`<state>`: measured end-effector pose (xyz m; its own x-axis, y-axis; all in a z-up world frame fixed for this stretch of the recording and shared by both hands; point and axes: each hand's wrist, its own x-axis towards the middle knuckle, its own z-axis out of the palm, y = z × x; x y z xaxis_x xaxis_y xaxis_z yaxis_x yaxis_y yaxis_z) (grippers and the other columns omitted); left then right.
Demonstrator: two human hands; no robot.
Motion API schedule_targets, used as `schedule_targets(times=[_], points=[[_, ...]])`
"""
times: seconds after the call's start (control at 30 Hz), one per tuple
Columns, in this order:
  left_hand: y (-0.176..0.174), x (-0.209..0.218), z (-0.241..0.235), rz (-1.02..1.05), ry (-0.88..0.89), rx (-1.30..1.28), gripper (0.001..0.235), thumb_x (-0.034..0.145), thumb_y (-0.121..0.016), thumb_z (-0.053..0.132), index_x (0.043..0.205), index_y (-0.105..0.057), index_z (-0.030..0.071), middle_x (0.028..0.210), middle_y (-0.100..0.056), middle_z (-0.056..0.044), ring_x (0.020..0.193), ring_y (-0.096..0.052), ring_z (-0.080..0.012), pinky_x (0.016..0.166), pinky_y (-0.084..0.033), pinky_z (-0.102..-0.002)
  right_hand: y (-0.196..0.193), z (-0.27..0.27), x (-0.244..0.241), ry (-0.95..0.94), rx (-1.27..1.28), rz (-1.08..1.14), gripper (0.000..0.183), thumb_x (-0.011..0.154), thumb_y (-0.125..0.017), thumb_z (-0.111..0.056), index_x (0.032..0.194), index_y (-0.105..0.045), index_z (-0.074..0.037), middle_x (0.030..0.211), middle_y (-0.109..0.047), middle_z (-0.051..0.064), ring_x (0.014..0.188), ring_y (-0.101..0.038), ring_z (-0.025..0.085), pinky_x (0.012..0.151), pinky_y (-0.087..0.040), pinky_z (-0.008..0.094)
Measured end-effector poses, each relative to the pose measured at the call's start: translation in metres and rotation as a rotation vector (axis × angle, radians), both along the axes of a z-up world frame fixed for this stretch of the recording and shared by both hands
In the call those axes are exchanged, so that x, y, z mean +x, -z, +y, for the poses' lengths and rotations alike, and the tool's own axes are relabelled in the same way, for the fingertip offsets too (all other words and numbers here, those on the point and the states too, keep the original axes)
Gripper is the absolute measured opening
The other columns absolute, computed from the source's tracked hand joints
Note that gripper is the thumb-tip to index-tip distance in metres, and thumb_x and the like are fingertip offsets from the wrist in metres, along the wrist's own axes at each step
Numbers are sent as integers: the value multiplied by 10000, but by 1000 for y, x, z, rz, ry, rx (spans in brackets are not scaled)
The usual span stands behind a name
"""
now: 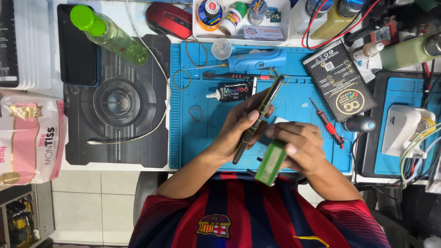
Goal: The person holds a smartphone secured with rubber bands and uses a small green handheld device to repeatedly rub the screen surface. The person rotates the phone to access different areas and continues the rubbing motion across the screen throughout the clip.
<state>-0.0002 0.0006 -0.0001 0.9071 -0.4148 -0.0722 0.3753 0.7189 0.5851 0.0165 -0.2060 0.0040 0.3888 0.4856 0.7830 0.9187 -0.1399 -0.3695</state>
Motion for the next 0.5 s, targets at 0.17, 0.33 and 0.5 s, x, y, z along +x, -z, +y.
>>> schedule_targets(times=[0.17, 0.33, 0.5], points=[[0, 0, -1, -22, 4, -30, 779, 1060, -633, 397, 1627, -316, -33, 1134, -543, -51, 620, -483, -53, 462, -373, -196, -2, 5, 9, 78, 144, 176, 790, 915, -720, -513, 1523, -386, -136, 1089, -638, 201, 950, -717, 343, 725, -627, 415], [0, -1, -2, -14, 14, -36, 795, 1061, -637, 391, 1638, -303, -42, 1088, -547, -58, 617, -490, -60, 467, -385, -199, 2, 10, 12, 314, 226, 88, 866, 903, -753, -546, 1520, -352, -90, 1026, -615, 185, 860, -676, 305, 674, -607, 380], [1, -1, -2, -8, -3, 10, 795, 1051, -633, 399, 1627, -310, -45, 1119, -555, -50, 606, -491, -53, 462, -385, -199, 4, 2, 3, 88, 81, 121, 836, 815, -702, -488, 1511, -398, -140, 1060, -670, 194, 918, -749, 356, 674, -622, 392]])
